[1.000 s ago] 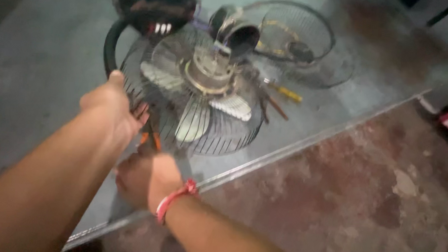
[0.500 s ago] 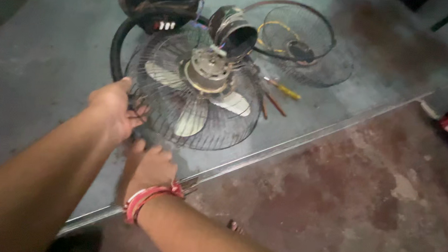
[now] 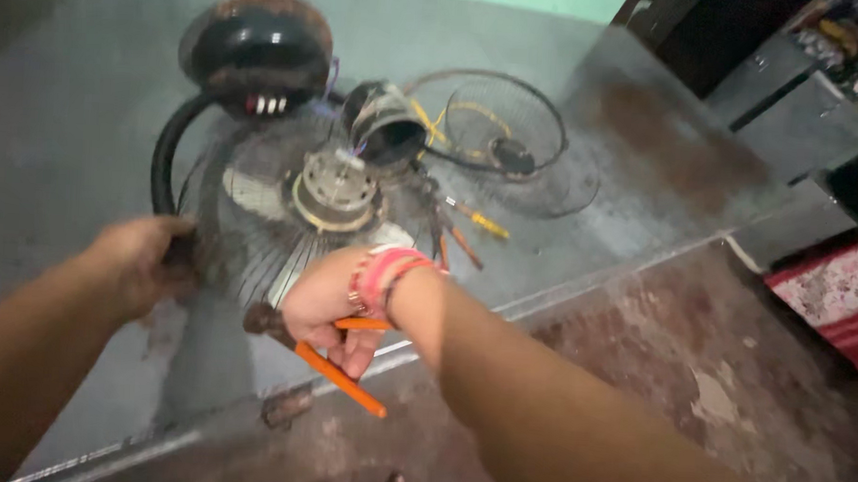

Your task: The person disassembles an electric fan on a table, using pliers and a screwdriver to remove the front grille, fan blades, and motor housing components. The person removes screws and separates parts, placing them on the table.

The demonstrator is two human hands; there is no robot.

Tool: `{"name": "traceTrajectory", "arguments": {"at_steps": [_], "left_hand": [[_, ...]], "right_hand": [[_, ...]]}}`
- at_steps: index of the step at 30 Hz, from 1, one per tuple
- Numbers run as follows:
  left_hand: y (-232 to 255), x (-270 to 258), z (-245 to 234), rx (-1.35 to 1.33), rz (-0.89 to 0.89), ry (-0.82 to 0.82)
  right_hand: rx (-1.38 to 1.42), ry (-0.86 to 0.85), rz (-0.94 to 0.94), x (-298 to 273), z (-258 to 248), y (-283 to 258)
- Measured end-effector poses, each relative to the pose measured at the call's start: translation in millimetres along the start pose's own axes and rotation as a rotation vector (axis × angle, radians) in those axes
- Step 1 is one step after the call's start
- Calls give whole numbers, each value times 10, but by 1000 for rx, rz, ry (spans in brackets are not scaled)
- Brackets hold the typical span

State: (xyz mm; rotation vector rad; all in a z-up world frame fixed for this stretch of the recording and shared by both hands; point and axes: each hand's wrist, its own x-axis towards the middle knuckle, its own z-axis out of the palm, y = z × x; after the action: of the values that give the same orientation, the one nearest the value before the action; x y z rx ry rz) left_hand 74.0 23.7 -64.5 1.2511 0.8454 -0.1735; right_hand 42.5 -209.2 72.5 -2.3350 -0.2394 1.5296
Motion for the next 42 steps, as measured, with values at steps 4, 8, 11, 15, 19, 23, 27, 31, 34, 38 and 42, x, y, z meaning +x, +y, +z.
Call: {"name": "traceTrajectory", "arguments": {"at_steps": [4,8,11,15,19,23,27,31,34,38,42], "left_hand": [[145,-427,176,62,305,361],[377,-1153,699,-43,447,206],[385,-1567,1201,15,201,-250],[155,-1620,1816,-95,132,-369],[-5,-1316,2216,90,367,-189],[213,-1096,2323,153,454,-51],[473,-1070,2450,16,437,-199],[598,-1047,2569,-119,321,-90],[616,-1090,2390,325,657,82],[461,-1097,1983,869,922,170],[283,-995,1858,1137,1030,383]], "right_hand": [[229,158,-358,-252,-388,217],[660,356,-670,-394,-641,376],[811,412,-777,-408,-755,448],[613,670,-692,-270,-941,606],[156,999,-775,-165,-1271,979],[292,608,-579,-208,-1761,1324],[637,335,-877,-294,-1983,1466],[1193,-143,-1130,-341,-1938,1462],[1257,-220,-1029,-328,-1883,1590],[916,-143,-764,-111,-2006,1882],[366,170,-665,196,-1861,1962]]}}
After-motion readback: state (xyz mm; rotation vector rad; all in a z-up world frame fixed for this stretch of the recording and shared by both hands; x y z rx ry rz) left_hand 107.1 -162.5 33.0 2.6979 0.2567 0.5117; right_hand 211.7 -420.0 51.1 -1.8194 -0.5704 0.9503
